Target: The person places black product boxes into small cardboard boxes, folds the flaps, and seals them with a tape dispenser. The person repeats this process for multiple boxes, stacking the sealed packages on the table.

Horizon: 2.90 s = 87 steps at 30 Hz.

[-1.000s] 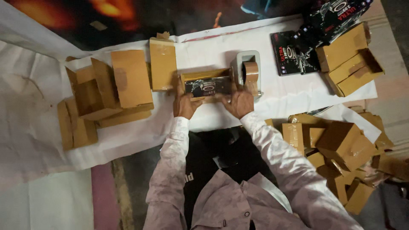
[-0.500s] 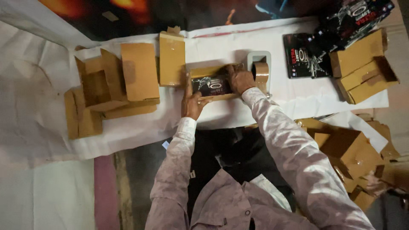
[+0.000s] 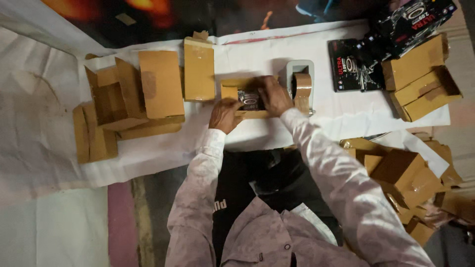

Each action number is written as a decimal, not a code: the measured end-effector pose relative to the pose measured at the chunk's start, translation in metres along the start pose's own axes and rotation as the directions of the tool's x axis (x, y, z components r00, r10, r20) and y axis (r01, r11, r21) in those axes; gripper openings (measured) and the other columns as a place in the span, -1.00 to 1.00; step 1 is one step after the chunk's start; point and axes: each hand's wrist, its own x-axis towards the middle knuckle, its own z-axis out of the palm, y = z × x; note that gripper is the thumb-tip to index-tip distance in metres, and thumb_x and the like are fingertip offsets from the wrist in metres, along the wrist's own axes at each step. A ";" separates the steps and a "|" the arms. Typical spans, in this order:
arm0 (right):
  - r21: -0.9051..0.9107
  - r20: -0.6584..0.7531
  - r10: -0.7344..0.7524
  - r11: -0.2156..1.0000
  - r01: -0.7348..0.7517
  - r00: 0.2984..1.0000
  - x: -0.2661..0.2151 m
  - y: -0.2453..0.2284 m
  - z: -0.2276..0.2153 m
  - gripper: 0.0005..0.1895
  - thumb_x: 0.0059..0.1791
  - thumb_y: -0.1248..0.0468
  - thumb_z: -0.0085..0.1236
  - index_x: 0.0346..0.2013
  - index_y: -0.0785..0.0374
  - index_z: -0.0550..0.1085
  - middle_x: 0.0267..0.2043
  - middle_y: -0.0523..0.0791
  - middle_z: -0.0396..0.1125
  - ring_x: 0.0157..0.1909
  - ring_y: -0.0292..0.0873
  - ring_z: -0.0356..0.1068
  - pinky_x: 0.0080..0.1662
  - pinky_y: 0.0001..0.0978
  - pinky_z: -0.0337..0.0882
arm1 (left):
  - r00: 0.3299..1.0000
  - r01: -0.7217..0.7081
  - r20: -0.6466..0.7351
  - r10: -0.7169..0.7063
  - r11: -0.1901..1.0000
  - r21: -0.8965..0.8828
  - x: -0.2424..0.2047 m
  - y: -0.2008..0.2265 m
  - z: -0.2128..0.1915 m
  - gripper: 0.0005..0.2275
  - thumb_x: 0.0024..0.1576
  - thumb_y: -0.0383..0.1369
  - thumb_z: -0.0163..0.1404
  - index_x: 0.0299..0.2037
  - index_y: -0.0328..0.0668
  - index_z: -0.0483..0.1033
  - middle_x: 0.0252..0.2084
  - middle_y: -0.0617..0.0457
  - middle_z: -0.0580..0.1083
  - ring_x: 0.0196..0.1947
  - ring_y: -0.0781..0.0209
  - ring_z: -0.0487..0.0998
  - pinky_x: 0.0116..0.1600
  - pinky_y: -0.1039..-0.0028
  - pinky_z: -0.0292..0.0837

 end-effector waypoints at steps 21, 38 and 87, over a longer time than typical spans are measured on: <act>-0.273 -0.183 0.186 0.934 -0.232 0.965 -0.070 0.005 0.082 -0.58 0.06 0.29 -0.11 0.18 0.43 0.39 0.31 0.24 0.16 0.38 0.31 0.06 0.36 0.17 0.09 | 0.995 -0.080 0.086 0.052 0.929 0.361 0.050 0.012 0.040 -0.02 -0.04 0.13 0.23 0.53 -0.17 0.03 0.56 -0.17 0.07 0.59 -0.15 -0.07 0.60 -0.04 -0.33; -0.233 -0.278 -0.067 0.972 0.000 0.958 -0.099 -0.041 -0.063 -0.66 -0.17 0.43 0.18 -0.10 0.21 0.52 0.18 0.06 0.34 0.30 0.25 0.22 0.26 0.17 0.25 | 0.946 0.266 0.078 -0.314 0.892 0.365 0.059 0.076 0.059 0.01 -0.09 0.30 0.10 0.56 0.24 -0.12 0.59 -0.24 -0.21 0.55 -0.32 -0.34 0.41 -0.38 -0.56; 0.784 0.224 0.827 0.161 -0.599 0.516 -0.174 0.012 -0.046 -0.82 -0.03 0.33 0.33 -0.27 0.42 0.55 -0.44 -0.08 0.47 -0.47 -0.29 0.42 -0.37 -0.47 0.45 | 0.905 0.359 0.135 -0.403 0.895 0.265 0.066 0.124 0.063 0.44 -0.46 0.56 0.09 0.53 -0.35 -0.21 0.58 -0.35 -0.32 0.58 -0.20 -0.46 0.42 -0.40 -0.69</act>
